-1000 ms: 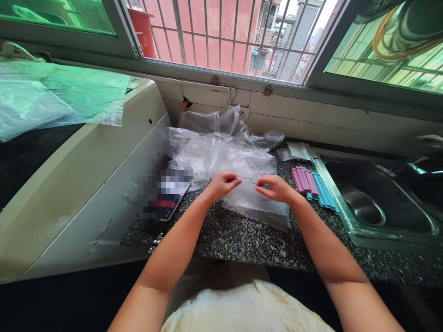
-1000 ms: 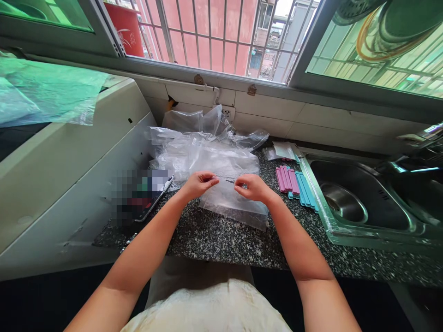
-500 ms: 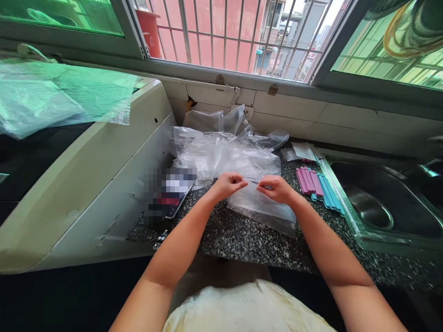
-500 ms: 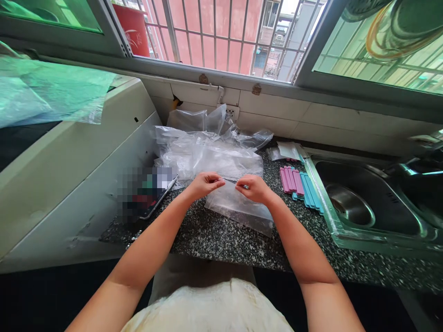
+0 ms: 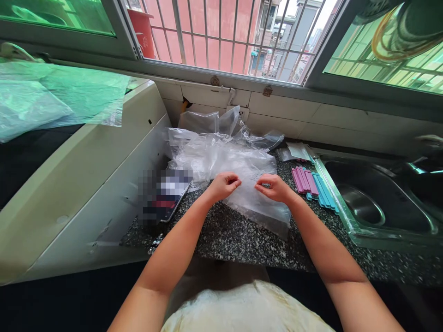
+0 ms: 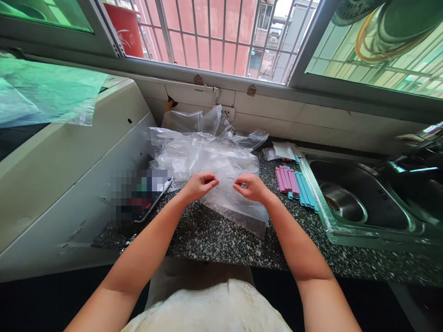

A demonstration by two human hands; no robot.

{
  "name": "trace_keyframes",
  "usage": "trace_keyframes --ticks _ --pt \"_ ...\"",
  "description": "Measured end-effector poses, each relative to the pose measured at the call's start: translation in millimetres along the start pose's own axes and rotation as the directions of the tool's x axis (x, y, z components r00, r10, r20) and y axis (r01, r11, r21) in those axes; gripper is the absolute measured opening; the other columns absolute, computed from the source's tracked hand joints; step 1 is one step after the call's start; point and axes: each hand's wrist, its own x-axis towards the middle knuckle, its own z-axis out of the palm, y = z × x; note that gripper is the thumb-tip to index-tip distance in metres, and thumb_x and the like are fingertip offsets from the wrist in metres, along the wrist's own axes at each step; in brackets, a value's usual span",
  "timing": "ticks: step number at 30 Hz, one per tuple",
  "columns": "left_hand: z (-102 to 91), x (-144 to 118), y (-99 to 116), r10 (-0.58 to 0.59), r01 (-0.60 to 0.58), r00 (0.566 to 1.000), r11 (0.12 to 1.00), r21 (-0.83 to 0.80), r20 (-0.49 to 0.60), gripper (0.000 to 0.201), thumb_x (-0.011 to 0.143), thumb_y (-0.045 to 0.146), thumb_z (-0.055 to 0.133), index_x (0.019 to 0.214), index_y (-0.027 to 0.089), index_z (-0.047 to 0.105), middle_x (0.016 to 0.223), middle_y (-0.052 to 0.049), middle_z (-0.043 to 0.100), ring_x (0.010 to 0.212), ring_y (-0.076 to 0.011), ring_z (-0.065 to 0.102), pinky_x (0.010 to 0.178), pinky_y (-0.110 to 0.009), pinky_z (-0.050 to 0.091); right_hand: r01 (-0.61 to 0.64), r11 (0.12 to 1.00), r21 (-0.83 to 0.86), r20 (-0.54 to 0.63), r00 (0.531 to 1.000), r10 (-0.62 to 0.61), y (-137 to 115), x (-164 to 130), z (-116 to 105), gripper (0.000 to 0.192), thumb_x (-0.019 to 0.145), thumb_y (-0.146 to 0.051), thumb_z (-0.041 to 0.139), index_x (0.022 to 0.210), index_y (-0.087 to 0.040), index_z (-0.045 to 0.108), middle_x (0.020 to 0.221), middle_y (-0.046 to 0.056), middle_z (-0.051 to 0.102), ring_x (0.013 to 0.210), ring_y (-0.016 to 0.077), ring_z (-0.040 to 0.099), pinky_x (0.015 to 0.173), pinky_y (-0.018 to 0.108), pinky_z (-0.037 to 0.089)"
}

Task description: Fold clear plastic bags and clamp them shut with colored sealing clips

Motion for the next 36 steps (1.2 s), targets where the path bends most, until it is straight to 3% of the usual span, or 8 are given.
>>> trace_keyframes --ticks 7,17,26,30,36 --pt "1.2 -1.1 1.7 0.028 -0.030 0.999 0.999 0.023 0.044 0.018 0.076 0.018 0.052 0.058 0.014 0.054 0.057 0.002 0.047 0.057 -0.0089 0.041 0.056 -0.023 0.033 -0.017 1.000 0.017 -0.015 1.000 0.017 -2.2 0.9 2.6 0.015 0.079 -0.029 0.055 0.074 -0.016 0.063 0.072 0.005 0.066 0.066 0.0135 0.058 0.063 0.025 0.043" --pt "3.0 -0.9 1.4 0.040 -0.042 0.997 0.998 0.040 0.060 0.017 0.076 0.016 0.052 0.060 0.013 0.056 0.059 0.001 0.049 0.058 -0.0093 0.043 0.057 -0.023 0.034 0.009 1.000 0.006 -0.019 1.000 -0.009 -5.1 2.9 6.8 0.025 0.081 -0.028 0.051 0.061 -0.017 0.060 0.060 0.003 0.061 0.057 0.0113 0.051 0.057 0.023 0.038" --pt "6.2 -1.3 0.4 0.039 -0.044 0.995 0.997 0.060 0.088 0.015 0.075 0.014 0.052 0.061 0.014 0.057 0.061 0.001 0.048 0.059 -0.0093 0.043 0.057 -0.022 0.035 -0.024 0.997 0.067 0.131 0.991 0.015 -8.0 1.9 6.2 0.021 0.078 -0.024 0.052 0.060 -0.016 0.059 0.058 0.001 0.060 0.055 0.0095 0.051 0.057 0.021 0.038" --pt "6.2 -2.0 2.9 0.054 -0.061 0.991 0.997 0.052 0.121 0.015 0.075 0.015 0.053 0.060 0.014 0.057 0.059 0.002 0.045 0.058 -0.0092 0.042 0.057 -0.022 0.035 -0.038 0.993 0.110 0.027 0.999 0.035 -10.5 3.5 10.1 0.017 0.078 -0.027 0.054 0.067 -0.016 0.061 0.063 0.003 0.063 0.060 0.0108 0.054 0.058 0.021 0.039" --pt "4.4 -2.6 3.0 0.021 -0.021 0.990 1.000 0.002 0.137 0.015 0.075 0.020 0.054 0.063 0.014 0.058 0.059 0.002 0.047 0.057 -0.0094 0.042 0.055 -0.022 0.034 0.020 0.996 0.084 -0.115 0.993 -0.010 -11.7 5.4 12.4 0.019 0.078 -0.025 0.053 0.062 -0.016 0.060 0.058 0.001 0.059 0.054 0.0101 0.049 0.055 0.022 0.037"
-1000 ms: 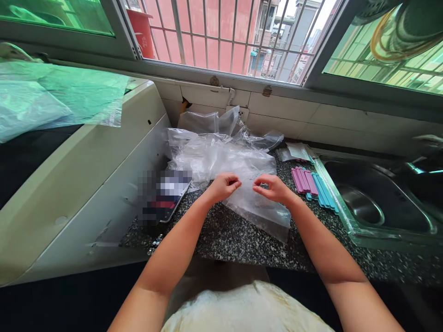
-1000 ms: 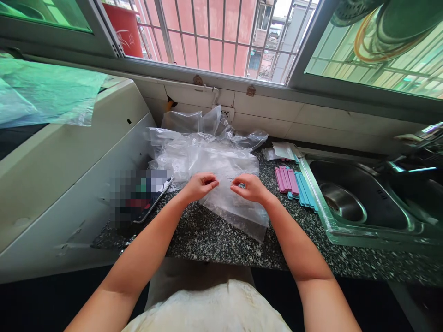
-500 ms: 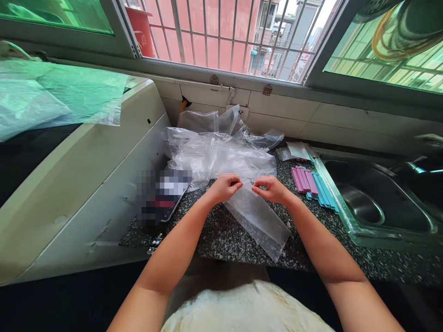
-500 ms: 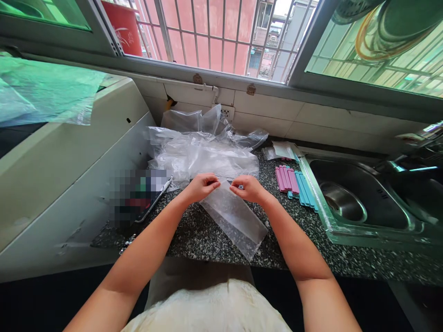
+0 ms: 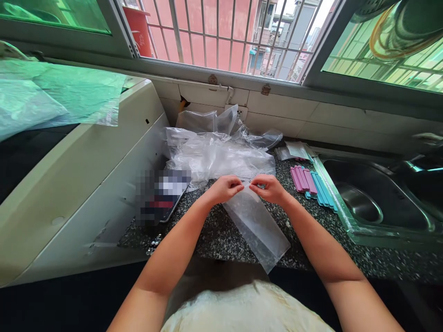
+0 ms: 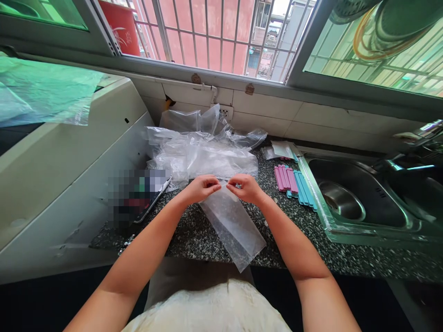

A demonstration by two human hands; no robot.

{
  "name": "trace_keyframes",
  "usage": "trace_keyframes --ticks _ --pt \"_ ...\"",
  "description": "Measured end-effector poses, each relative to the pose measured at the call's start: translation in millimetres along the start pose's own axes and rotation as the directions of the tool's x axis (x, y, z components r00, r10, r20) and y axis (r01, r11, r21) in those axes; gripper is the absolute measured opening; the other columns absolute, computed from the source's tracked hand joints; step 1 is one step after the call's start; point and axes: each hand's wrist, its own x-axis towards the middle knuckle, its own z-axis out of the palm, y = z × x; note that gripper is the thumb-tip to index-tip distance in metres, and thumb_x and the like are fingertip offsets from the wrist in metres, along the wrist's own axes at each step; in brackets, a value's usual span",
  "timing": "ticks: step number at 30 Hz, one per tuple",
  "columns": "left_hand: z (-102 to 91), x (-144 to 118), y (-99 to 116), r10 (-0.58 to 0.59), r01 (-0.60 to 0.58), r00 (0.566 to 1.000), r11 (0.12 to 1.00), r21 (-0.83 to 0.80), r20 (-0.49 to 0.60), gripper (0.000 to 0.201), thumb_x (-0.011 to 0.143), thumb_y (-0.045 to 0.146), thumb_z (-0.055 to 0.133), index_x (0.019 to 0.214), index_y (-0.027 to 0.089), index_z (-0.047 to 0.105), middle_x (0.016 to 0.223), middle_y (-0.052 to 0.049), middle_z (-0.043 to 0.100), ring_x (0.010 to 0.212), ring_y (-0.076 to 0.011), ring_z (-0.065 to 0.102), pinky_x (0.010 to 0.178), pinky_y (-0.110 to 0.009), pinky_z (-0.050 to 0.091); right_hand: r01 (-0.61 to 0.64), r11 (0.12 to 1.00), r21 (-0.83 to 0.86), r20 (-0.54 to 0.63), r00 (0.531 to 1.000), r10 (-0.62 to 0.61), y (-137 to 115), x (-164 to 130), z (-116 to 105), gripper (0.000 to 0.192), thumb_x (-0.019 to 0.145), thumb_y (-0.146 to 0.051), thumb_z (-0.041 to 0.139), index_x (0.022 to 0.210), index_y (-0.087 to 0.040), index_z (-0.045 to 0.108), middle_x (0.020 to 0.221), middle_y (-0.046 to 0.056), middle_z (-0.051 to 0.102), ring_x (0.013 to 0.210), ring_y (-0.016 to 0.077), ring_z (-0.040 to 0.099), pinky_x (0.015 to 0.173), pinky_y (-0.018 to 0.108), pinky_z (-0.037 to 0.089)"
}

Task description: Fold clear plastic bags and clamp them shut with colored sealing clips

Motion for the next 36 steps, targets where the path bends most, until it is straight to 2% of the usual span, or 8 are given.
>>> trace_keyframes --ticks 5,9,17,21,30,36 --pt "-6.3 0.0 -1.5 -0.080 0.076 0.996 0.994 -0.081 -0.050 0.015 0.074 0.025 0.054 0.066 0.013 0.059 0.061 0.001 0.051 0.060 -0.0103 0.044 0.056 -0.023 0.035 -0.044 0.999 -0.023 -0.118 0.992 0.041 -0.6 -0.4 -8.6 0.022 0.079 -0.027 0.053 0.060 -0.016 0.057 0.059 0.002 0.060 0.055 0.0110 0.051 0.055 0.023 0.039" --pt "-8.7 0.3 -0.8 -0.123 0.114 0.990 0.988 -0.103 -0.076 0.015 0.074 0.025 0.053 0.067 0.013 0.058 0.060 0.002 0.051 0.059 -0.0099 0.044 0.056 -0.023 0.035 -0.073 0.997 -0.023 -0.145 0.987 0.069 -1.4 -0.4 -11.6 0.023 0.078 -0.028 0.053 0.058 -0.017 0.056 0.058 0.002 0.060 0.055 0.0111 0.051 0.056 0.023 0.040" --pt "-7.7 0.3 0.6 -0.082 0.081 0.996 0.996 -0.032 -0.045 0.013 0.074 0.020 0.052 0.063 0.014 0.056 0.059 0.002 0.049 0.060 -0.0102 0.042 0.057 -0.023 0.034 -0.080 0.996 0.050 -0.093 0.992 0.084 0.6 -1.0 -11.6 0.017 0.076 -0.031 0.057 0.066 -0.017 0.058 0.062 0.002 0.060 0.059 0.0116 0.053 0.057 0.023 0.041" --pt "-6.5 0.2 1.5 -0.052 0.051 0.998 0.998 -0.032 -0.027 0.014 0.074 0.020 0.052 0.062 0.013 0.056 0.059 0.002 0.049 0.059 -0.0101 0.042 0.057 -0.023 0.033 -0.061 0.998 0.017 -0.095 0.994 0.062 0.2 -0.2 -9.4 0.019 0.076 -0.029 0.055 0.061 -0.017 0.057 0.059 0.001 0.059 0.056 0.0106 0.050 0.055 0.023 0.039" --pt "-6.1 -0.2 1.3 -0.077 0.072 0.997 0.985 -0.154 -0.030 0.020 0.073 0.031 0.052 0.066 0.013 0.056 0.059 0.002 0.048 0.058 -0.0092 0.040 0.055 -0.022 0.032 -0.105 0.994 0.007 -0.169 0.980 0.105 -3.2 -0.5 -9.9 0.021 0.076 -0.030 0.054 0.059 -0.017 0.055 0.058 0.001 0.057 0.055 0.0106 0.049 0.055 0.023 0.039" --pt "-8.2 -0.2 0.0 -0.126 0.105 0.989 0.969 -0.225 -0.079 0.023 0.070 0.036 0.055 0.065 0.013 0.054 0.057 0.003 0.046 0.054 -0.0082 0.039 0.052 -0.021 0.030 -0.176 0.982 0.063 -0.270 0.944 0.187 -3.0 -0.2 -15.5 0.021 0.075 -0.030 0.054 0.058 -0.018 0.053 0.055 -0.001 0.053 0.053 0.0101 0.046 0.054 0.023 0.039"
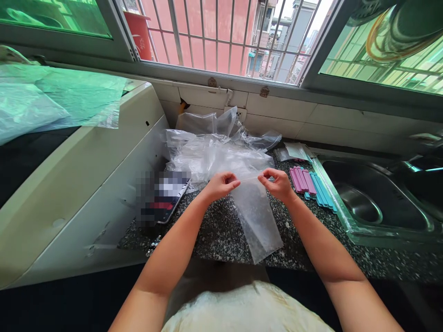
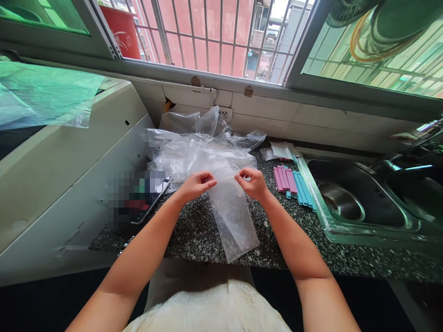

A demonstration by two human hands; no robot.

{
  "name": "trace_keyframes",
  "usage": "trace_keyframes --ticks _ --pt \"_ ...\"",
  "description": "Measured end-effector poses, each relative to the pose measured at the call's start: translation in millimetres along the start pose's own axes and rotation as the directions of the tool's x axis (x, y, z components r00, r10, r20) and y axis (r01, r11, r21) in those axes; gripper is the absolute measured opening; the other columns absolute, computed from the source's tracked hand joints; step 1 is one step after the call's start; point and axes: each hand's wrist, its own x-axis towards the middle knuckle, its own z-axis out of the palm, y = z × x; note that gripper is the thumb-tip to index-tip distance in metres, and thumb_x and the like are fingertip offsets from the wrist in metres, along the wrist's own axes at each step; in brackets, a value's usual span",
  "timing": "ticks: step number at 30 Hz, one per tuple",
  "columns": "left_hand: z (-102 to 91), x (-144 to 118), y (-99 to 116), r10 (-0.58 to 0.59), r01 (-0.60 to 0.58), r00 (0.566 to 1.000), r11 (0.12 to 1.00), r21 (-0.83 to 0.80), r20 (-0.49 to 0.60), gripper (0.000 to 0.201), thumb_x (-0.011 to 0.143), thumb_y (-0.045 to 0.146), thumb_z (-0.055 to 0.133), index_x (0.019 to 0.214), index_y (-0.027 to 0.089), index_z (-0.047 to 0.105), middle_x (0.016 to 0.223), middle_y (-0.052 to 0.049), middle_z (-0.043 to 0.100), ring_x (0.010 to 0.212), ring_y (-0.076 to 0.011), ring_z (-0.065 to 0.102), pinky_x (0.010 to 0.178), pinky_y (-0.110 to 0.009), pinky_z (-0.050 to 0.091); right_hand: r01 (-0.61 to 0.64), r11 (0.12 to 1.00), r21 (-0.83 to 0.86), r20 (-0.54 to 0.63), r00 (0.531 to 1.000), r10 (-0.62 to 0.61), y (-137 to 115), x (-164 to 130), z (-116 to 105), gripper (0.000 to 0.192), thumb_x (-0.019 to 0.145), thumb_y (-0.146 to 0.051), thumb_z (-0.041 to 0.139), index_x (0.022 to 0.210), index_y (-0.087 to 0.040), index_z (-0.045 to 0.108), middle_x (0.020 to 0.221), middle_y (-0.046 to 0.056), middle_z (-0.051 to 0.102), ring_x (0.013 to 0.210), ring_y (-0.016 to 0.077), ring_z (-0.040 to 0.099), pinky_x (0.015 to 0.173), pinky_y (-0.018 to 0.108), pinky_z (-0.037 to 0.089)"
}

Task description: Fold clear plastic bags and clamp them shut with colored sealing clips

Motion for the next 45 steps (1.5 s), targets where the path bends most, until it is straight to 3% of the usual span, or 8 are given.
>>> trace_keyframes --ticks 6,22,26,31,45 --pt "-1.4 1.6 -3.6 0.030 -0.032 0.998 0.998 -0.047 -0.054 0.023 0.070 0.035 0.054 0.061 0.014 0.051 0.054 0.003 0.045 0.052 -0.0081 0.039 0.051 -0.021 0.031 -0.037 0.998 0.044 0.018 0.999 0.036 -0.4 0.3 -0.3 0.022 0.074 -0.031 0.055 0.058 -0.018 0.052 0.055 -0.001 0.053 0.054 0.0104 0.046 0.055 0.023 0.039" --pt "-2.6 -0.4 2.7 -0.002 0.003 0.998 1.000 -0.008 0.056 0.025 0.069 0.037 0.053 0.061 0.013 0.053 0.053 0.004 0.042 0.053 -0.0077 0.036 0.051 -0.021 0.028 -0.006 1.000 0.018 0.192 0.981 0.003 1.5 0.5 -0.1 0.018 0.075 -0.031 0.055 0.065 -0.016 0.060 0.062 0.002 0.062 0.058 0.0120 0.053 0.057 0.024 0.041" --pt "-0.6 0.1 2.8 -0.025 0.025 1.000 0.998 -0.051 0.009 0.026 0.068 0.038 0.056 0.063 0.013 0.054 0.054 0.004 0.045 0.053 -0.0077 0.038 0.051 -0.021 0.030 -0.015 1.000 0.010 0.157 0.987 0.013 2.2 0.7 1.1 0.018 0.075 -0.031 0.056 0.064 -0.017 0.059 0.061 0.002 0.061 0.058 0.0122 0.053 0.058 0.024 0.042" --pt "1.7 0.9 1.6 -0.032 0.025 0.998 0.990 -0.142 -0.049 0.031 0.067 0.042 0.057 0.057 0.015 0.046 0.053 0.005 0.038 0.052 -0.0071 0.034 0.050 -0.021 0.027 -0.060 0.997 0.039 0.065 0.996 0.057 -1.3 1.0 0.5 0.018 0.075 -0.031 0.055 0.063 -0.017 0.057 0.059 0.000 0.057 0.056 0.0108 0.049 0.056 0.023 0.041" --pt "-1.2 -1.8 7.2 -0.009 0.010 1.000 0.987 -0.161 0.012 0.030 0.067 0.041 0.056 0.057 0.015 0.046 0.054 0.005 0.037 0.053 -0.0068 0.033 0.051 -0.021 0.026 -0.061 0.994 0.088 0.209 0.977 0.042 -2.9 1.8 -1.5 0.023 0.072 -0.039 0.059 0.066 -0.017 0.060 0.063 0.002 0.061 0.058 0.0113 0.050 0.057 0.024 0.042"
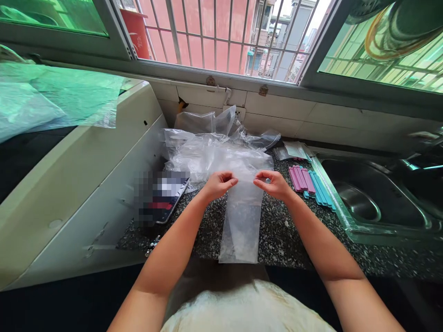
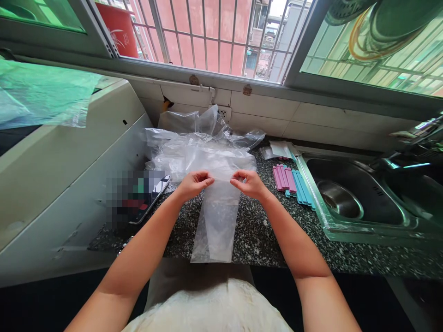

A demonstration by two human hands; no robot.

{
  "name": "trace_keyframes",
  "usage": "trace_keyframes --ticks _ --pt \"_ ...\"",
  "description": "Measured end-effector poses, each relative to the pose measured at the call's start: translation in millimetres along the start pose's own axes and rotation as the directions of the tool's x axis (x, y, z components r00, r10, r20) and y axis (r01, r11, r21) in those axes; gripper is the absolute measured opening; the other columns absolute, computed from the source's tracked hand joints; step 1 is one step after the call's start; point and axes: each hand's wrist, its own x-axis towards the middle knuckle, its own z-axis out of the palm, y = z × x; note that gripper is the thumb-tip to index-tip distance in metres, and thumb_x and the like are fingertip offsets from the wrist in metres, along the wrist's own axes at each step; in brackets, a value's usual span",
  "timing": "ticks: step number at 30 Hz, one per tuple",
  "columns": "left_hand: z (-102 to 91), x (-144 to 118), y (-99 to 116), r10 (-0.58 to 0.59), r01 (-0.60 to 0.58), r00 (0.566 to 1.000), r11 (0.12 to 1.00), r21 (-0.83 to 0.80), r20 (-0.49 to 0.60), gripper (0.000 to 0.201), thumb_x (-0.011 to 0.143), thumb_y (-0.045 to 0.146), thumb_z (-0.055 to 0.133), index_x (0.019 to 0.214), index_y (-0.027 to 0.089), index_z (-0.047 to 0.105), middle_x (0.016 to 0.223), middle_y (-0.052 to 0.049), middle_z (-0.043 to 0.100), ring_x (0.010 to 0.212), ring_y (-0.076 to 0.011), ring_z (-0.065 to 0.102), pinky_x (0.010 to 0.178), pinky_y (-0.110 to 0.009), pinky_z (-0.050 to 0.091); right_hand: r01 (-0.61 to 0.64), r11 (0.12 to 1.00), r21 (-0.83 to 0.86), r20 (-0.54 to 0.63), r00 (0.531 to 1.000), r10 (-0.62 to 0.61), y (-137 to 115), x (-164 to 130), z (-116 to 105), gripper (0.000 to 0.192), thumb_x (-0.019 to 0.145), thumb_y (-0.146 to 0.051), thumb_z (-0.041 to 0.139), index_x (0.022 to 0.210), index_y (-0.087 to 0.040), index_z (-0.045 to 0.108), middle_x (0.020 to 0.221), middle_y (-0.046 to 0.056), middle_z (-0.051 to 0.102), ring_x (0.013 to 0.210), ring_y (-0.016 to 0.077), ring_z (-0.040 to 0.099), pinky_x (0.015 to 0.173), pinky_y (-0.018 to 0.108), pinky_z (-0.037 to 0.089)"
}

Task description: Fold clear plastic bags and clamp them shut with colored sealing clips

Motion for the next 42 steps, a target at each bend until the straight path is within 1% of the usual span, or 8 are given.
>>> trace_keyframes --ticks 6,12,20,27,32,35,38,42 --pt "2.5 -1.6 1.7 -0.013 0.017 0.999 0.997 -0.079 0.052 0.034 0.067 0.047 0.059 0.063 0.015 0.048 0.057 0.004 0.044 0.055 -0.0076 0.041 0.051 -0.020 0.033 -0.009 1.000 0.013 -0.126 0.992 0.010 -5.1 -2.7 -0.9 0.022 0.075 -0.037 0.056 0.064 -0.017 0.057 0.060 0.000 0.057 0.058 0.0109 0.048 0.056 0.024 0.040" --pt "3.6 -5.0 1.2 -0.184 0.204 0.952 0.977 -0.057 0.243 0.035 0.065 0.047 0.062 0.061 0.014 0.051 0.052 0.004 0.043 0.044 -0.0051 0.038 0.042 -0.019 0.031 -0.056 0.997 0.047 -0.296 0.953 0.068 -1.4 -2.4 -11.5 0.021 0.074 -0.037 0.056 0.066 -0.017 0.056 0.060 -0.001 0.053 0.056 0.0103 0.044 0.053 0.024 0.038" --pt "1.3 -6.7 0.2 -0.244 0.267 0.933 0.962 -0.054 0.265 0.036 0.067 0.050 0.063 0.061 0.016 0.054 0.040 0.007 0.035 0.034 -0.0045 0.031 0.035 -0.019 0.024 -0.076 0.997 0.014 -0.338 0.938 0.077 -2.5 -1.4 -11.1 0.017 0.074 -0.032 0.057 0.064 -0.017 0.057 0.059 -0.001 0.054 0.055 0.0101 0.045 0.054 0.024 0.039" --pt "-2.2 -7.4 2.5 -0.278 0.247 0.910 0.959 0.137 0.309 0.032 0.069 0.044 0.063 0.055 0.015 0.060 0.046 0.001 0.050 0.036 -0.0051 0.033 0.035 -0.021 0.022 -0.131 0.985 0.110 -0.419 0.893 0.166 10.3 1.8 -20.9 0.021 0.071 -0.037 0.057 0.064 -0.018 0.055 0.056 -0.002 0.050 0.051 0.0091 0.040 0.047 0.022 0.033" --pt "-3.3 -8.4 2.8 -0.337 0.292 0.872 0.940 0.175 0.356 0.031 0.069 0.042 0.063 0.055 0.015 0.060 0.045 0.002 0.049 0.033 -0.0052 0.032 0.035 -0.022 0.023 -0.146 0.986 0.077 -0.404 0.900 0.165 11.3 1.5 -21.5 0.020 0.071 -0.035 0.057 0.064 -0.017 0.055 0.055 -0.002 0.048 0.050 0.0086 0.038 0.046 0.022 0.031" --pt "-3.8 -7.3 -0.5 -0.304 0.254 0.872 0.951 0.175 0.383 0.027 0.069 0.040 0.063 0.060 0.014 0.061 0.047 0.002 0.048 0.040 -0.0066 0.037 0.040 -0.021 0.027 -0.141 0.988 0.065 -0.373 0.915 0.156 12.1 1.2 -18.9 0.020 0.072 -0.035 0.057 0.064 -0.017 0.055 0.054 -0.003 0.048 0.050 0.0085 0.038 0.046 0.022 0.031" --pt "-2.2 -3.7 -6.2 -0.208 0.189 0.925 0.978 0.091 0.317 0.024 0.068 0.038 0.064 0.072 0.014 0.062 0.061 0.001 0.056 0.054 -0.0082 0.046 0.051 -0.021 0.034 -0.124 0.990 0.070 -0.305 0.942 0.140 11.1 1.2 -11.9 0.018 0.072 -0.033 0.057 0.064 -0.017 0.055 0.056 -0.002 0.049 0.051 0.0088 0.040 0.048 0.022 0.033" --pt "2.1 2.2 -12.8 -0.137 0.138 0.987 0.990 -0.005 0.081 0.028 0.069 0.040 0.061 0.070 0.013 0.060 0.061 0.001 0.055 0.057 -0.0083 0.045 0.054 -0.021 0.034 -0.091 0.994 0.056 -0.214 0.972 0.101 5.6 0.7 4.4 0.017 0.071 -0.031 0.056 0.063 -0.017 0.054 0.055 -0.002 0.050 0.052 0.0095 0.043 0.051 0.023 0.035"
